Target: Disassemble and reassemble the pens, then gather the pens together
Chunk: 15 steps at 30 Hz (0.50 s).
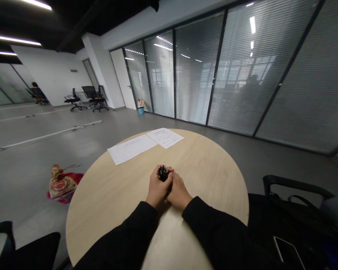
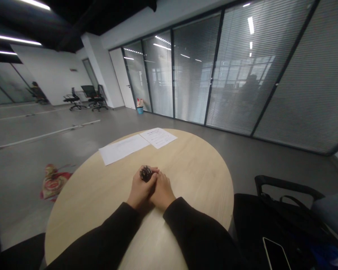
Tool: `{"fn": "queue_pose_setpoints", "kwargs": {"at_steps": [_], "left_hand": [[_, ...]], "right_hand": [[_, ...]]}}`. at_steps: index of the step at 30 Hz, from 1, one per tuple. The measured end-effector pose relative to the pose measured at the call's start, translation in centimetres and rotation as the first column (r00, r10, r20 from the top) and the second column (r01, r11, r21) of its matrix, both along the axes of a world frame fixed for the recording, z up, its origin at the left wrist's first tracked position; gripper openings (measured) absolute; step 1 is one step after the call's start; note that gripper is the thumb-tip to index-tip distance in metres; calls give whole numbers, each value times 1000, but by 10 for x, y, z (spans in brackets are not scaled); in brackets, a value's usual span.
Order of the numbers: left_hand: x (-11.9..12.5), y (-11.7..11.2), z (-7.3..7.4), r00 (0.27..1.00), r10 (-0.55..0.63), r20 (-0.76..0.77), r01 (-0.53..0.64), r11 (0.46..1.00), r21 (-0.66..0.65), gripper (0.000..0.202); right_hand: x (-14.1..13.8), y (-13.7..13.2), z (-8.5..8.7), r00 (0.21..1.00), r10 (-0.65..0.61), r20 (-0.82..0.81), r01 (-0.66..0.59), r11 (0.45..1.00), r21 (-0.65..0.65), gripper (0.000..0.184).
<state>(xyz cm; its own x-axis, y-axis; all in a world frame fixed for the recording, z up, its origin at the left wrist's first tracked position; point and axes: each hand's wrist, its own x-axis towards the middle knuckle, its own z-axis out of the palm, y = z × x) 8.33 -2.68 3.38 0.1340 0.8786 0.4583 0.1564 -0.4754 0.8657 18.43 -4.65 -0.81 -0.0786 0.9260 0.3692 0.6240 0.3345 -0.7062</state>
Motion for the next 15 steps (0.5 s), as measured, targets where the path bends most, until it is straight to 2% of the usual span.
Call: {"fn": "queue_pose_setpoints", "kwargs": {"at_steps": [2,4,6,7,9,10,11,12,13,14,15], "left_hand": [[-3,2,-1,998,61,32,-62,998,7,14],[-9,4,-4,995,104,6,-104,994,25,15],[-14,6,-8,992,116,-38,-116,993,26,19],[-16,6,-9,990,130,-52,-129,991,28,20],[-20,7,-12,986,147,-76,-144,989,42,22],[-21,8,-12,981,170,-91,-165,984,63,22],[-22,8,-10,977,184,-110,-175,980,91,21],[-24,9,-8,973,190,-131,-175,977,122,19],[-27,10,-6,964,229,-138,-207,965,161,17],[-30,11,-3,952,272,-144,-241,950,198,17],[-34,13,0,940,306,-148,-269,936,227,17]], "right_hand": [[12,-14,2,999,22,36,-20,999,-37,82],[36,-35,8,997,61,45,-60,998,-35,85],[80,-62,13,998,53,46,-54,998,17,62],[109,-78,14,998,8,56,-11,999,50,48],[178,-111,6,972,-226,67,213,965,156,30],[216,-129,-3,914,-401,64,383,904,193,28],[252,-148,-15,815,-575,69,552,808,207,28],[285,-167,-28,690,-720,76,699,690,188,30],[312,-186,-42,559,-823,100,813,568,130,30],[332,-203,-55,467,-871,154,878,477,31,26],[344,-220,-66,421,-876,235,906,417,-69,21]]}}
